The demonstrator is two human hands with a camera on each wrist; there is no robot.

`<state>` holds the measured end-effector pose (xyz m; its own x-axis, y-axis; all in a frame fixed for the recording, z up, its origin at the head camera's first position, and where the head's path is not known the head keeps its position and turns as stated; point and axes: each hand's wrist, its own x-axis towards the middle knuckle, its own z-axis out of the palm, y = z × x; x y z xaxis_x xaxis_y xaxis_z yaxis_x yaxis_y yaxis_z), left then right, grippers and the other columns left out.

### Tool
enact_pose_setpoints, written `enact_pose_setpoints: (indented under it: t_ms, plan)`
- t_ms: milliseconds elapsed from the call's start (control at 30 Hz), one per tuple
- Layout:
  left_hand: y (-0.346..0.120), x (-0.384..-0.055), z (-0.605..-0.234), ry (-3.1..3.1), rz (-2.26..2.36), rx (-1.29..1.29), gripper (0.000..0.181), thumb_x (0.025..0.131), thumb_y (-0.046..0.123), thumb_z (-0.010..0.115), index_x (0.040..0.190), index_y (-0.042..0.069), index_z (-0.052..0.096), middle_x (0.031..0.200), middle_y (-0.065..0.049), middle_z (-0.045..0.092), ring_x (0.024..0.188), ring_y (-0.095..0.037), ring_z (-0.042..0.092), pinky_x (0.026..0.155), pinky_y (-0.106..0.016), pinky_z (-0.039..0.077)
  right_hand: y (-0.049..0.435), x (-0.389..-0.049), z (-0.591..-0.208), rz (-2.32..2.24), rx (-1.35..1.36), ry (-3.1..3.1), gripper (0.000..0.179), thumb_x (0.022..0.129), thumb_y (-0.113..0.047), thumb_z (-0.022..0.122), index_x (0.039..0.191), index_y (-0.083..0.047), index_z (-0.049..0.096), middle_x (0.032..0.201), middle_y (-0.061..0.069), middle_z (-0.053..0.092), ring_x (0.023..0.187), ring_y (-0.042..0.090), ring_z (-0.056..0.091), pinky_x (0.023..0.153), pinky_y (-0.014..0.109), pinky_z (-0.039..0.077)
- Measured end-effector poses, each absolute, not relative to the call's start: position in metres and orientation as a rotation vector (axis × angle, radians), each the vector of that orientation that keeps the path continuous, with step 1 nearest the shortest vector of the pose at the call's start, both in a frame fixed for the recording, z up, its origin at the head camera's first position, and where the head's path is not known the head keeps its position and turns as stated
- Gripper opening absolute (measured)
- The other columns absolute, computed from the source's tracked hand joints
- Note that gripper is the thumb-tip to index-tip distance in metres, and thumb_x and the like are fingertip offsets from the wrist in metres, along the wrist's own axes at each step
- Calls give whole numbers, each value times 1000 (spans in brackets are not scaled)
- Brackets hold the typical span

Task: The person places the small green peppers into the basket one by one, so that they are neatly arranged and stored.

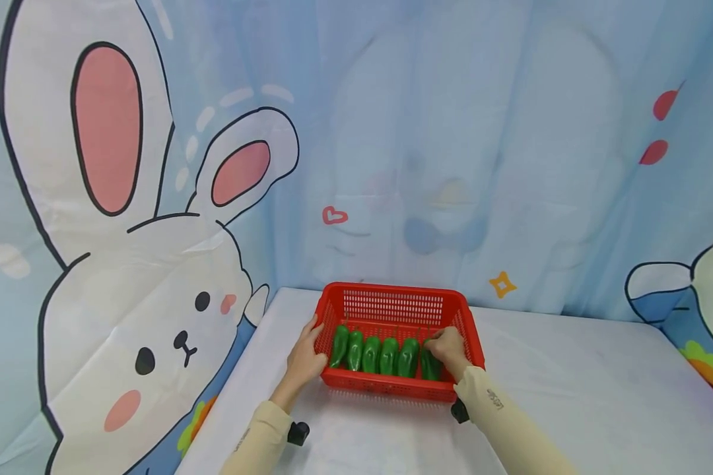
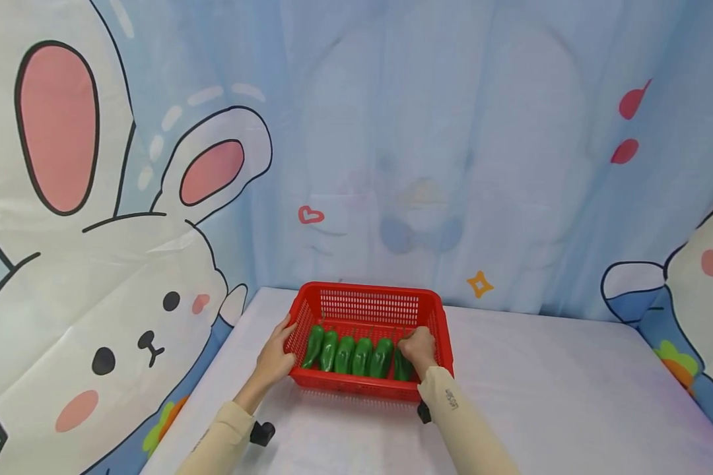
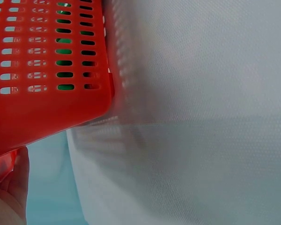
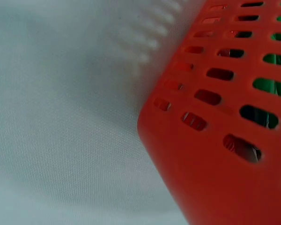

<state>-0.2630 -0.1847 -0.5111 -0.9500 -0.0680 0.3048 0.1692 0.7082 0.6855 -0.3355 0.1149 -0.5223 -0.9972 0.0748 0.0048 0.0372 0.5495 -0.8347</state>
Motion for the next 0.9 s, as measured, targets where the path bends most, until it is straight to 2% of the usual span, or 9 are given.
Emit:
enact_pose_setpoints:
  t_ms: [167,233,300,367,400,500,700,833,900]
  plan:
    - [-178,-264,-511,-2625,-1104,-121,71,69,-2,54,140,-6,50,157,-13,34,140,-35,37,99,-60,42,124,-332,-521,1450,-130,-2735,37,76,0,65,53,-10,39,54,-2,27,51,14,28,46,28,31]
    - [-177,-265,-511,-2634,-1108,-132,71,70,-2,54,140,-7,49,157,-14,33,140,-36,36,100,-60,41,126,-328,-516,1439,-114,-2745,23,77,-1,64,59,1,50,56,2,37,53,16,34,47,28,36]
    - [-178,-265,-510,-2646,-1109,-137,71,70,-1,54,141,-7,48,157,-14,32,141,-36,35,101,-61,40,126,-326,-510,1439,-98,-2770,15,80,-4,62,76,11,62,62,11,50,57,19,43,51,30,41]
    - [-181,-266,-510,-2664,-1086,-136,70,71,0,54,141,-6,48,157,-14,32,142,-36,33,102,-61,38,125,-325,-503,1436,-86,-2789,30,85,-7,62,104,16,65,83,21,65,70,25,57,62,35,51]
    - [-182,-267,-510,-2671,-1074,-134,69,72,1,54,141,-6,49,157,-15,32,142,-37,32,103,-62,37,124,-325,-499,1434,-73,-2793,37,87,-8,62,114,16,63,97,26,66,79,29,61,68,39,53]
    - [-188,-268,-507,-2689,-1046,-140,65,77,4,56,141,-6,48,157,-16,33,143,-40,29,106,-63,32,123,-324,-488,1448,-26,-2790,42,91,-14,61,122,14,59,117,31,61,94,36,64,79,46,54]
    - [-207,-264,-504,-2729,-1004,-116,60,86,11,57,142,-6,46,157,-19,32,144,-43,24,107,-66,26,121,-322,-466,1637,78,-2717,48,94,-21,62,127,13,56,123,31,58,95,39,63,74,45,55]
    - [-218,-262,-499,-2721,-948,-126,60,88,16,54,143,-6,46,156,-20,34,143,-45,25,106,-68,26,125,-321,-455,1850,21,-2669,50,97,-22,59,134,10,51,132,30,52,113,43,57,84,48,54]
    - [-221,-261,-495,-2707,-925,-143,60,88,16,53,143,-6,45,155,-20,35,143,-45,26,105,-69,26,129,-322,-450,1943,-12,-2635,51,98,-24,58,137,8,49,137,29,49,118,41,56,88,47,54]
